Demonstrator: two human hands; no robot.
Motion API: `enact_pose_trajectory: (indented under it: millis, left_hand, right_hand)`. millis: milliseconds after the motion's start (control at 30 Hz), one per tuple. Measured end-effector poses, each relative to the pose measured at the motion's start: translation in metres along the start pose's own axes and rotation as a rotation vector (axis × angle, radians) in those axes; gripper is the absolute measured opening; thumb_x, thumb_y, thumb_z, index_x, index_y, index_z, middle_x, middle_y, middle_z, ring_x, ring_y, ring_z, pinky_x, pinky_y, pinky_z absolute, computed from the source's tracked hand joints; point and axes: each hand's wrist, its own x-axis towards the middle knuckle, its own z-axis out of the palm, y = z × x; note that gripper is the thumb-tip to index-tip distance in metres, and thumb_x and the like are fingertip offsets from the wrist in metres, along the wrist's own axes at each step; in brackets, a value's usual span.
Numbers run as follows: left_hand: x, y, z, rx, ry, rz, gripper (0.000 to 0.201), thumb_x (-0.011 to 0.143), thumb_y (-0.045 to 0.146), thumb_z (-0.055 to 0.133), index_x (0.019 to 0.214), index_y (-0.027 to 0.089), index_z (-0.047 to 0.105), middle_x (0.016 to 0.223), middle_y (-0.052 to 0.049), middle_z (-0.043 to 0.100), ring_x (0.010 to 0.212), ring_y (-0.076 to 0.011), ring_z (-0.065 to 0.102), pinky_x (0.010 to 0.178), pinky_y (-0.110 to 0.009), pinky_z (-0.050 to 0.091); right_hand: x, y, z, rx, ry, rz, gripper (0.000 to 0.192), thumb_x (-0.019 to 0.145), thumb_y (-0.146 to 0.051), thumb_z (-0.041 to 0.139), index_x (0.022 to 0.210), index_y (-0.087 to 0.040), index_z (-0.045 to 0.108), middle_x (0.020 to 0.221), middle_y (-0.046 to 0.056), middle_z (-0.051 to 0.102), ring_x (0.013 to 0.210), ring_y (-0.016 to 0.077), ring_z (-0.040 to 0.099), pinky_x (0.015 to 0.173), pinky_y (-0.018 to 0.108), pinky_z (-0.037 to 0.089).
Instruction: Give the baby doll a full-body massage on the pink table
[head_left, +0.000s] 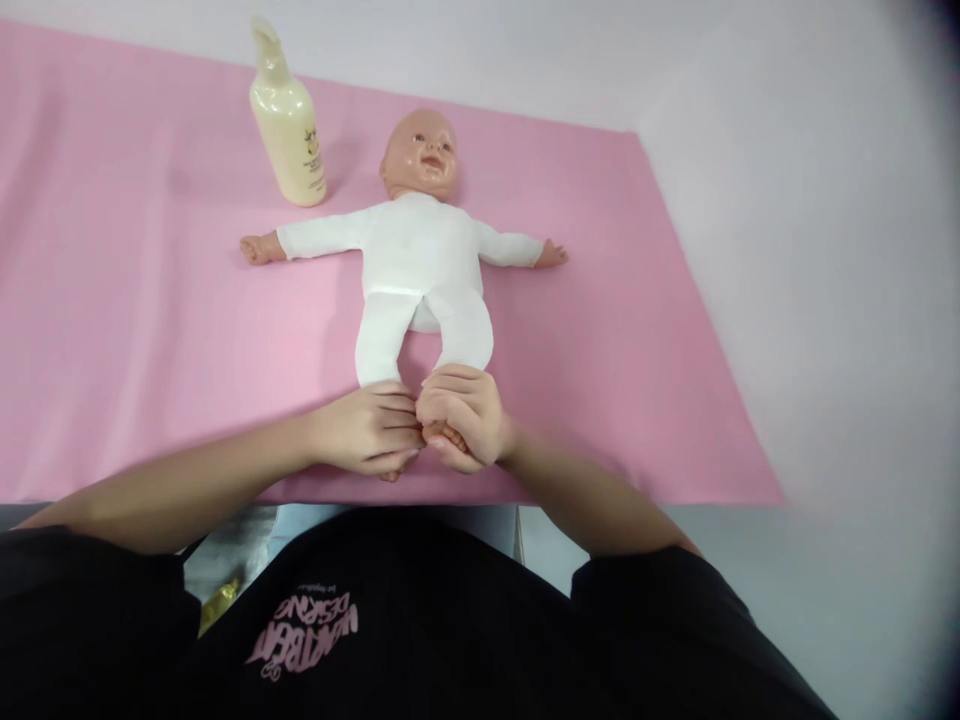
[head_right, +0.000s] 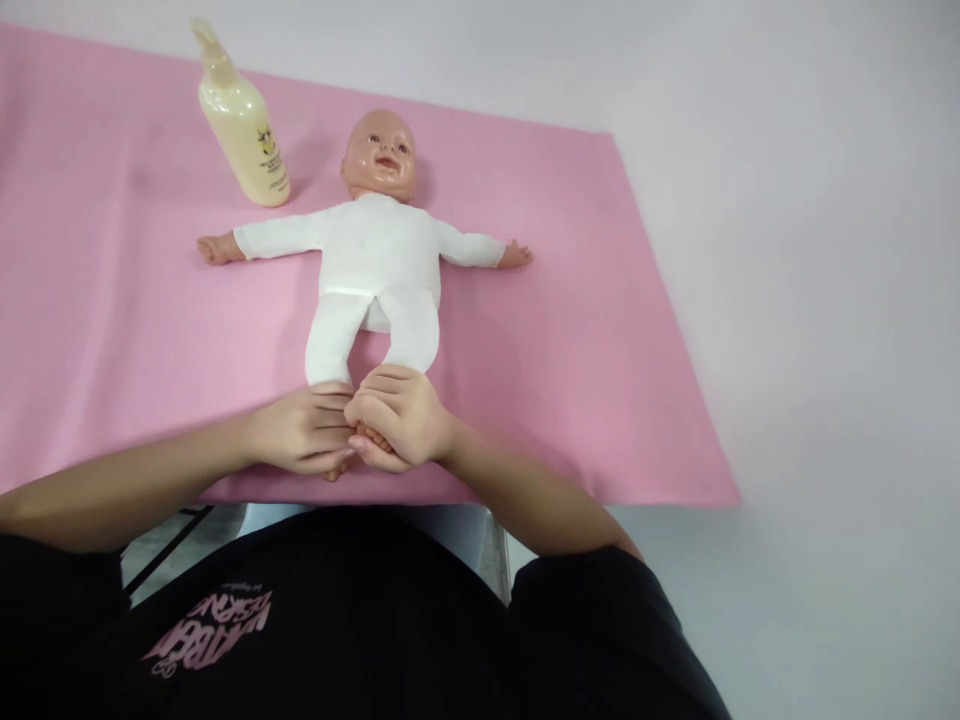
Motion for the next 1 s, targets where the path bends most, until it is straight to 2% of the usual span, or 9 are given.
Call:
enact_pose_trajectory:
  millis: [167,300,367,500,633,767,867,933,1000]
  left_hand:
    - [-0.0003,-0.0004,0.0004,-0.030,0.029,0.004,0.015,0.095,0.020,0.053,0.089,0.020,0.067,0.084,-0.004,0.076,0.079,-0.0178,0.070,0.090,-0.035,0.057]
    - [-0.0017,-0.0011,0.0001,-0.031,0.031,-0.001,0.015,0.095,0.020,0.053,0.088,0.021,0.067,0.084,-0.004,0.075,0.081,-0.0182,0.069,0.089,-0.035,0.056]
    - [-0.0023,-0.0014,0.0000,-0.028,0.023,-0.008,0.017,0.094,0.020,0.052,0.084,0.021,0.066,0.082,-0.005,0.074,0.081,-0.0188,0.068,0.088,-0.035,0.056]
    - [-0.0016,-0.0013,-0.0001,-0.039,-0.010,-0.012,0.021,0.094,0.021,0.051,0.080,0.021,0.065,0.077,-0.004,0.073,0.077,-0.0184,0.067,0.086,-0.036,0.056]
    - [0.0002,0.0004,-0.0002,-0.100,0.001,0.003,0.015,0.093,0.021,0.053,0.087,0.020,0.067,0.082,-0.006,0.075,0.080,-0.0192,0.070,0.090,-0.036,0.057]
    - [0.0011,0.0019,-0.0013,-0.098,0.053,0.032,0.017,0.095,0.021,0.051,0.088,0.019,0.067,0.085,-0.007,0.077,0.080,-0.0187,0.072,0.090,-0.035,0.058]
    - [0.0013,0.0019,-0.0028,-0.073,0.080,0.037,0.018,0.095,0.021,0.051,0.088,0.019,0.067,0.084,-0.007,0.077,0.081,-0.0186,0.072,0.088,-0.034,0.059]
    - [0.0013,0.0018,-0.0033,-0.058,0.096,0.042,0.018,0.095,0.021,0.051,0.091,0.018,0.068,0.085,-0.007,0.077,0.082,-0.0184,0.073,0.088,-0.034,0.060]
    - [0.0007,0.0018,-0.0034,-0.052,0.094,0.047,0.018,0.096,0.022,0.052,0.094,0.018,0.069,0.086,-0.007,0.078,0.083,-0.0182,0.073,0.088,-0.034,0.060]
  right_hand:
    - [-0.0012,0.0035,0.0022,0.034,0.030,-0.067,0.035,0.102,-0.046,0.032,0.086,-0.022,0.052,0.067,0.000,0.059,0.061,0.0168,0.060,0.066,0.034,0.052]
    - [-0.0028,0.0060,0.0019,-0.033,0.002,-0.097,0.015,0.094,-0.034,0.048,0.088,-0.022,0.055,0.071,0.000,0.062,0.066,0.0174,0.063,0.070,0.034,0.053]
    - [-0.0030,0.0052,0.0006,-0.069,-0.038,-0.085,0.008,0.090,-0.023,0.049,0.084,-0.022,0.054,0.070,0.000,0.062,0.066,0.0169,0.062,0.071,0.034,0.053]
    - [-0.0030,0.0018,-0.0006,-0.086,-0.076,-0.078,0.018,0.094,-0.023,0.042,0.079,-0.023,0.052,0.066,0.000,0.060,0.064,0.0167,0.061,0.070,0.034,0.054]
    - [-0.0022,0.0011,0.0015,-0.096,-0.015,-0.058,0.027,0.099,-0.033,0.038,0.078,-0.023,0.052,0.067,0.000,0.062,0.062,0.0159,0.062,0.068,0.034,0.055]
    - [0.0014,0.0025,0.0024,-0.065,0.088,-0.069,0.020,0.096,-0.038,0.051,0.084,-0.022,0.054,0.070,0.000,0.066,0.064,0.0161,0.065,0.067,0.033,0.056]
    - [0.0042,0.0028,0.0008,-0.034,0.094,-0.060,0.011,0.092,-0.030,0.056,0.086,-0.022,0.054,0.069,0.000,0.067,0.063,0.0158,0.064,0.067,0.032,0.057]
    - [0.0053,0.0023,-0.0004,-0.009,0.078,-0.058,0.012,0.094,-0.026,0.049,0.084,-0.022,0.053,0.068,0.000,0.065,0.061,0.0155,0.063,0.067,0.033,0.056]
    - [0.0051,0.0023,-0.0012,0.013,0.070,-0.073,0.022,0.100,-0.030,0.040,0.084,-0.022,0.053,0.068,0.001,0.065,0.061,0.0161,0.062,0.067,0.034,0.056]
